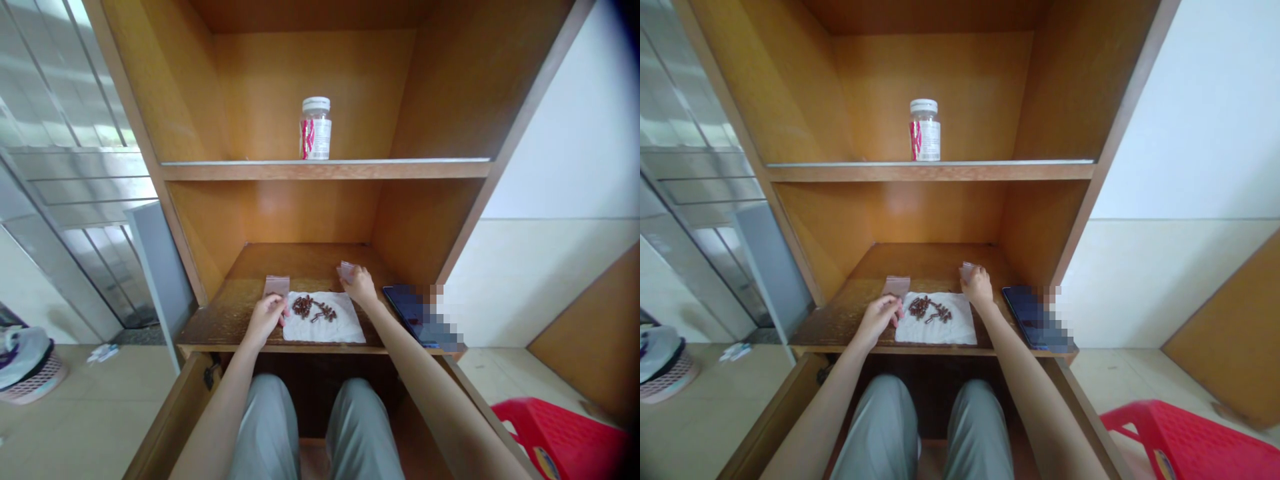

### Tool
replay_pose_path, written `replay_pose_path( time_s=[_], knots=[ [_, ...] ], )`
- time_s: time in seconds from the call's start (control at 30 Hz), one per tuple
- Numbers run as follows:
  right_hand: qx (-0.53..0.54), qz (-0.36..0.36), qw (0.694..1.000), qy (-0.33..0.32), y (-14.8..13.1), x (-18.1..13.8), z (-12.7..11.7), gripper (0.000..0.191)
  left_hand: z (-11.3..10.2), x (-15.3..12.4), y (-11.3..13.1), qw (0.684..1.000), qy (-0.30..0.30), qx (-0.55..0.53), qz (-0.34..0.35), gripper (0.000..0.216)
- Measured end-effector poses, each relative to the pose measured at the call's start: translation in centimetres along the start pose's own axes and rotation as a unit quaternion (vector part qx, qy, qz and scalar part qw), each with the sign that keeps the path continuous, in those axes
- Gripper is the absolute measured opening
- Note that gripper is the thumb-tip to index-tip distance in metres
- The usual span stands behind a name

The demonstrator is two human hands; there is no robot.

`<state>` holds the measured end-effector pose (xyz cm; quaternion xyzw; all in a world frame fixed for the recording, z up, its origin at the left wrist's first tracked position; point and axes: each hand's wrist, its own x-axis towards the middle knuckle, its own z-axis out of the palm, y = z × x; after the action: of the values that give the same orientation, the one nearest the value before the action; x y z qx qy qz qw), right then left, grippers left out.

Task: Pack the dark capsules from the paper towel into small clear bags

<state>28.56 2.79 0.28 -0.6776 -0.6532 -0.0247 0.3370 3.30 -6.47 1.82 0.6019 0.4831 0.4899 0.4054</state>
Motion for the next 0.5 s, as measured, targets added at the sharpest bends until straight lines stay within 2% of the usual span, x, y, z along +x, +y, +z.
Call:
replay_pose_path(
  time_s=[0.23, 0.33, 0.4, 0.5],
  knots=[
    [0.07, 0.066, 0.995, 0.028, 1.1, 0.8, -0.5, 0.009, 0.0, 0.0, -0.1, 1.0, -0.002, -0.005, -0.004, 0.027],
    [0.122, 0.088, 0.984, 0.097, 0.7, 0.7, -1.7, 0.01, 0.0, 0.0, -0.1, 1.0, -0.003, -0.005, 0.0, 0.027],
    [0.217, 0.091, 0.962, 0.139, -0.3, 0.2, -2.8, 0.014, -0.1, -0.1, -0.1, 1.0, -0.006, -0.005, 0.002, 0.027],
    [0.396, 0.074, 0.911, 0.092, -2.8, -1.4, -4.0, 0.017, -0.1, -0.1, 0.1, 1.0, -0.006, -0.006, 0.004, 0.027]
  ],
)
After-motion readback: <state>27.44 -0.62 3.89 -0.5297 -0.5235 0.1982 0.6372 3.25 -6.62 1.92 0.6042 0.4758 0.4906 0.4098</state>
